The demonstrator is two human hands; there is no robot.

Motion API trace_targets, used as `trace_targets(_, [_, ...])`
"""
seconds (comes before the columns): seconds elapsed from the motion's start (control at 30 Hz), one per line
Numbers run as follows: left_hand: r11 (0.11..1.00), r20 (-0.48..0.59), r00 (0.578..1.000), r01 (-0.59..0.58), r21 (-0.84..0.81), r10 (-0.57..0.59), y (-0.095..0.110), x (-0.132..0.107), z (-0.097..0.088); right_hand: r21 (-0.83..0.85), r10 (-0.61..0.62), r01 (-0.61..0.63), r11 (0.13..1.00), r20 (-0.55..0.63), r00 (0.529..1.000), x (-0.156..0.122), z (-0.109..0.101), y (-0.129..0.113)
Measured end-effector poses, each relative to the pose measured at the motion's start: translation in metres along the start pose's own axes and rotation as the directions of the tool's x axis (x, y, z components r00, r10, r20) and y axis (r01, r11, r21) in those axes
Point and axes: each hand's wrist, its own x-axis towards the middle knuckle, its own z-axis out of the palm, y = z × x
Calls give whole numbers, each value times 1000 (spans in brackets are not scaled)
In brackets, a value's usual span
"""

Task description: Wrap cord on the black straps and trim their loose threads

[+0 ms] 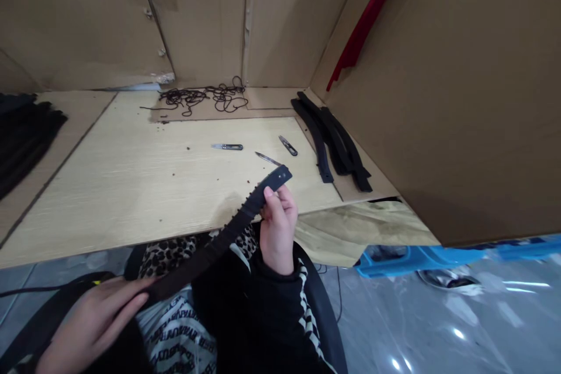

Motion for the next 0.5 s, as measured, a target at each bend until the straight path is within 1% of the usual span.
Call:
trace_targets(0.03, [999, 22, 1000, 19, -44, -18, 3, 0, -1, 10, -1, 1, 1000, -11, 1000, 0, 0, 0])
trace_targets(0.1, [996, 19, 999, 45, -72, -44, 5, 0, -1, 25, -3, 4, 1000, -33, 999, 1, 0, -1])
trace_targets(0.17, [998, -24, 1000, 19, -57, -20, 4, -2, -3, 20, 1, 0, 1000, -35, 999, 0, -1, -1])
trace_targets(0.27, [998, -83, 995, -56, -4, 55, 1, -3, -6, 11, 15, -14, 1000, -29, 999, 0, -1, -1])
trace_targets(0.3, [998, -99, 993, -64, -4, 64, 0, -4, -7, 13, 36, -36, 999, -12, 999, 0, -2, -1])
trace_targets(0.33, [999, -116, 992, -51, -19, 48, 0, -4, -7, 16, 64, -64, 998, 16, 998, 0, -2, 0])
trace_targets(0.37, [999, -128, 992, -14, -53, 8, 0, -5, -7, 17, 92, -93, 995, 52, 994, 1, -2, 0])
trace_targets(0.4, [994, -127, 990, 47, -104, -60, 0, -5, -6, 16, 119, -121, 993, 90, 989, 1, -2, 1])
trace_targets(0.43, [977, -100, 984, 129, -169, -147, 1, -6, -4, 13, 138, -140, 990, 122, 983, 2, -2, 1])
trace_targets(0.47, [944, -43, 970, 224, -243, -241, 2, -6, -2, 13, 147, -151, 988, 143, 979, 2, -1, 1])
trace_targets(0.5, [890, 40, 943, 326, -318, -331, 3, -6, 0, 18, 153, -158, 987, 155, 976, 2, -1, 1])
